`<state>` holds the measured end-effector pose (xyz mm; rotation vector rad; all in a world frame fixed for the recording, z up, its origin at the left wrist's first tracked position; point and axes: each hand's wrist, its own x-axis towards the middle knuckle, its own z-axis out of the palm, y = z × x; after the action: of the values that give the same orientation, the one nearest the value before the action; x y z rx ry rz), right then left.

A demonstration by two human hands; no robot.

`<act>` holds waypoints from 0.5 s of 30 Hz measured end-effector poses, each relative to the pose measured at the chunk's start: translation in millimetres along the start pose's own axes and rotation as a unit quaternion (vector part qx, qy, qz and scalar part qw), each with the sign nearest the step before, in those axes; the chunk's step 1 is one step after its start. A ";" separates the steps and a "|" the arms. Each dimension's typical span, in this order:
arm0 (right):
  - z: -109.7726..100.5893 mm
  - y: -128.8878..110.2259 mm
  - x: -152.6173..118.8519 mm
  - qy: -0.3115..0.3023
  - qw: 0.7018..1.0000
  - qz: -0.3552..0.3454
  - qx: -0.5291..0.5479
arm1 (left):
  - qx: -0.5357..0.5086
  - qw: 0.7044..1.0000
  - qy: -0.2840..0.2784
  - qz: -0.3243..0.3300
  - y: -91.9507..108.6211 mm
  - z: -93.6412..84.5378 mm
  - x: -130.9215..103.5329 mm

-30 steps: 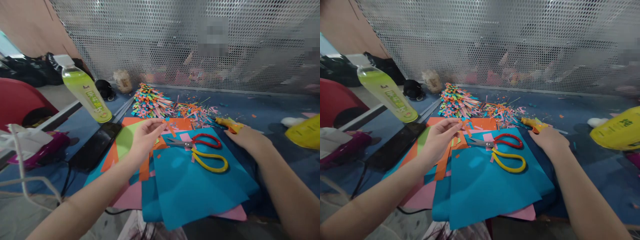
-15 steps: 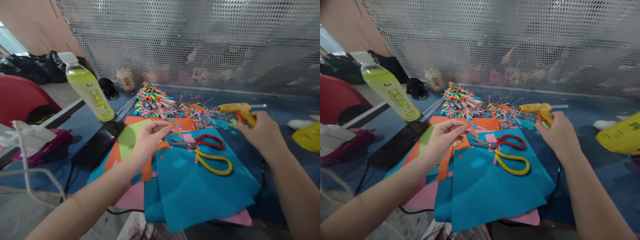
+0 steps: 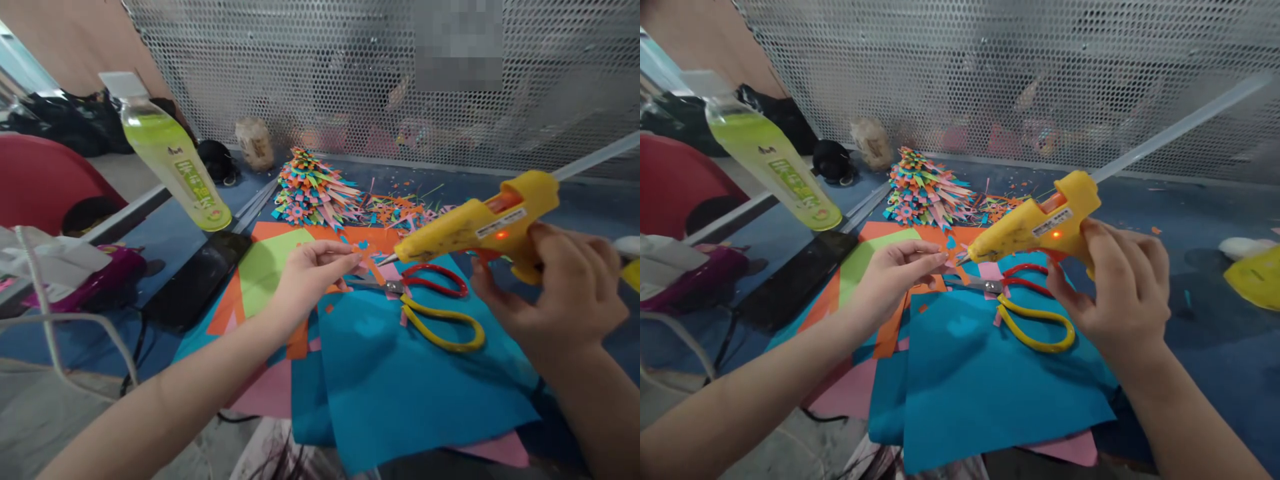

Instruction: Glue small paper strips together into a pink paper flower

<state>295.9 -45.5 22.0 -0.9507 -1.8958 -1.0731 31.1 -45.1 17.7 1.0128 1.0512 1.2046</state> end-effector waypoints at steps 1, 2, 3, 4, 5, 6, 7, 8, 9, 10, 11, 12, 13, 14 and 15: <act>0.3 -0.6 0.9 0.002 1.000 -0.019 0.005 | 0.003 1.000 -0.004 0.001 -0.3 -0.4 -0.1; 0.6 -1.5 1.7 0.000 0.999 -0.034 0.010 | 0.005 1.000 -0.007 0.005 -0.7 -0.9 -0.2; 0.8 -2.5 2.2 -0.004 0.999 -0.043 0.014 | 0.007 1.000 -0.010 0.009 -1.0 -1.3 -0.2; 0.9 -3.6 2.6 -0.007 0.999 -0.050 0.018 | 0.010 1.000 -0.011 0.013 -1.3 -1.7 -0.2; 1.1 -4.5 2.6 -0.011 0.998 -0.051 0.022 | 0.014 1.000 -0.010 0.014 -1.6 -1.9 -0.1; 1.2 -5.1 2.4 -0.013 0.998 -0.048 0.026 | 0.018 1.000 -0.007 0.014 -1.8 -2.0 0.1; 1.3 -5.4 2.1 -0.010 0.999 -0.044 0.028 | 0.022 1.000 -0.004 0.012 -2.0 -2.0 0.3; 1.4 -5.4 1.7 -0.004 0.999 -0.041 0.029 | 0.026 1.000 -0.001 0.011 -2.1 -1.9 0.5; 1.4 -5.1 1.4 0.003 0.999 -0.039 0.029 | 0.029 1.000 0.001 0.010 -2.2 -1.8 0.7; 1.5 -4.8 1.1 0.010 0.999 -0.037 0.027 | 0.030 1.000 0.002 0.010 -2.2 -1.7 0.9; 1.4 -4.4 0.9 0.011 0.999 -0.035 0.024 | 0.029 1.000 0.002 0.011 -2.2 -1.6 1.1; 1.3 -4.2 0.9 0.011 0.999 -0.033 0.022 | 0.028 1.000 0.002 0.011 -2.2 -1.6 1.2; 0.9 -4.1 0.9 0.009 0.999 -0.034 0.019 | 0.027 1.000 0.002 0.011 -2.1 -1.7 1.3; 0.3 -4.2 1.0 0.006 0.999 -0.035 0.017 | 0.025 1.000 0.002 0.010 -2.0 -1.8 1.3; -0.5 -4.4 1.1 0.003 0.999 -0.037 0.017 | 0.024 1.000 0.003 0.009 -1.9 -1.9 1.3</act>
<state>291.8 -47.4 21.6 -0.8640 -1.9511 -1.0828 29.8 -43.9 15.4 1.0593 1.0820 1.2019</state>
